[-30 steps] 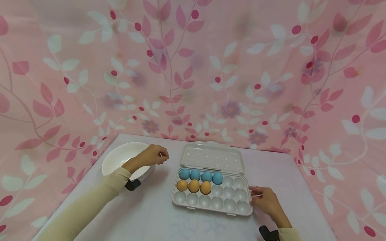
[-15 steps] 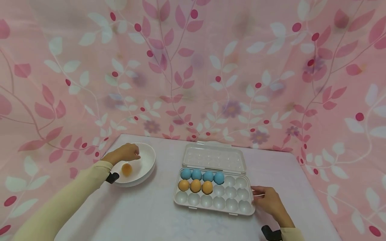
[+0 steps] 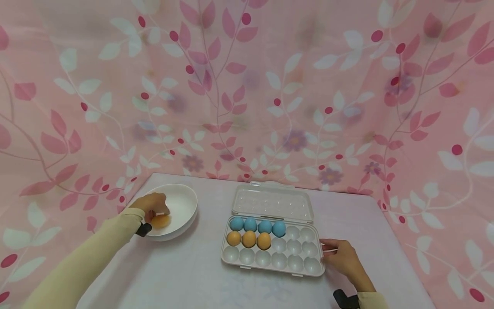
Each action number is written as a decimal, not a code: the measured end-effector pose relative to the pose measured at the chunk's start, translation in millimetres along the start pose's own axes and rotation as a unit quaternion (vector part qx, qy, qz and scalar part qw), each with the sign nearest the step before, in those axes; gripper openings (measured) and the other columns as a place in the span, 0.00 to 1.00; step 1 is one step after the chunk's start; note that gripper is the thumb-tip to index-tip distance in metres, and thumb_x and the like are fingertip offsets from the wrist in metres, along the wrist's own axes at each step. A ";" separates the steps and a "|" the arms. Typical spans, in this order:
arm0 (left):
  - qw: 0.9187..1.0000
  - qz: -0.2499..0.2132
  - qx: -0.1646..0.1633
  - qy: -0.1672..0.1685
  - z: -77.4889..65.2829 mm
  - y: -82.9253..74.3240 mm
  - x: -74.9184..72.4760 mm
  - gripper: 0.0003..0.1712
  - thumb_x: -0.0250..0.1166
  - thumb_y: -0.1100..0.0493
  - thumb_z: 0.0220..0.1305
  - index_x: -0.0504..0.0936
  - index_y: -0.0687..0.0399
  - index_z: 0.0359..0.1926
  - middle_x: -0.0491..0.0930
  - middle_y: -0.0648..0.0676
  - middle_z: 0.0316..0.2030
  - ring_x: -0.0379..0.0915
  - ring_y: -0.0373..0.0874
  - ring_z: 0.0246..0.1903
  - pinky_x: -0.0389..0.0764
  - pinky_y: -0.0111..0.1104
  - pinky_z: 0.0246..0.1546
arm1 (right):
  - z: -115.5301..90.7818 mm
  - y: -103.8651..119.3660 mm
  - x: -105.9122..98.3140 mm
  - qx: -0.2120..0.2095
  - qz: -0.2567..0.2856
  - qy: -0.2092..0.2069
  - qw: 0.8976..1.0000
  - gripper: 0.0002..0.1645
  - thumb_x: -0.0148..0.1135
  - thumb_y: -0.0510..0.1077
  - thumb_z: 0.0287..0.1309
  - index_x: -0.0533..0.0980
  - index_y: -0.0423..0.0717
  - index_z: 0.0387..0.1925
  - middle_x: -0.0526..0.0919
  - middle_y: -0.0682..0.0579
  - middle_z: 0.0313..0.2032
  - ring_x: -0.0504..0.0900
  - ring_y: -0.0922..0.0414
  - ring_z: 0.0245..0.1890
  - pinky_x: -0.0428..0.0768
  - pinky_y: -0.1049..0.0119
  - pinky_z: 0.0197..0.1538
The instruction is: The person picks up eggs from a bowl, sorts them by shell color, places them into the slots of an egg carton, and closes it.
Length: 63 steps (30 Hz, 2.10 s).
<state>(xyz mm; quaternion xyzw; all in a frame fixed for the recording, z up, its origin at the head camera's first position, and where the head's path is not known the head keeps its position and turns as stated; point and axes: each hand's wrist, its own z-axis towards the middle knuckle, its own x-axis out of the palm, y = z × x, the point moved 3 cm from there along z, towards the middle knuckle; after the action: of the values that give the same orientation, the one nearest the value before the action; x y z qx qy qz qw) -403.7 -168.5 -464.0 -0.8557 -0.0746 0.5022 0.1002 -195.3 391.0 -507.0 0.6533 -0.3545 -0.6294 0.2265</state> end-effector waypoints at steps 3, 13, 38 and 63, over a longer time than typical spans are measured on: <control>1.000 0.006 0.000 0.023 -1.9 0.7 1.5 0.28 0.70 0.47 0.57 0.74 0.68 0.43 0.79 0.64 0.29 0.82 0.52 0.25 0.83 0.38 0.29 | 0.6 -0.6 -0.2 -0.003 -0.001 0.000 1.000 0.32 0.71 0.32 0.41 0.76 0.29 0.54 0.85 0.40 0.40 0.84 0.51 0.35 0.81 0.64 0.33; 0.992 0.059 0.042 0.104 -10.9 -7.8 9.7 0.27 0.74 0.41 0.52 0.80 0.63 0.31 0.82 0.59 0.27 0.79 0.46 0.25 0.82 0.35 0.32 | 2.0 -2.8 -0.6 0.004 -0.004 -0.002 1.000 0.32 0.72 0.33 0.42 0.77 0.30 0.54 0.85 0.40 0.40 0.84 0.52 0.35 0.81 0.65 0.33; 0.955 -0.192 0.225 -0.014 0.7 -28.0 7.3 0.12 0.70 0.63 0.59 0.83 0.64 0.43 0.81 0.58 0.33 0.80 0.47 0.31 0.84 0.37 0.31 | 4.2 -0.5 0.5 0.006 -0.020 -0.003 1.000 0.32 0.72 0.33 0.41 0.77 0.32 0.54 0.85 0.42 0.39 0.83 0.50 0.37 0.81 0.59 0.36; 0.847 -0.248 0.419 -0.214 -56.3 -135.9 22.2 0.24 0.75 0.54 0.53 0.85 0.54 0.52 0.82 0.49 0.44 0.82 0.44 0.45 0.80 0.42 0.48 | 1.0 4.3 -0.2 0.014 -0.014 -0.007 1.000 0.32 0.72 0.32 0.41 0.77 0.31 0.54 0.85 0.42 0.39 0.83 0.51 0.36 0.80 0.63 0.35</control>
<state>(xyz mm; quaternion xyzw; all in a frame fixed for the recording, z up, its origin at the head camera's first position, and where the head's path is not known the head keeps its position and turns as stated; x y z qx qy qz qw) -347.5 -37.2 -422.5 -0.5568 -0.0869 0.6149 0.5517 -197.0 388.6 -503.8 0.6567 -0.3559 -0.6321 0.2061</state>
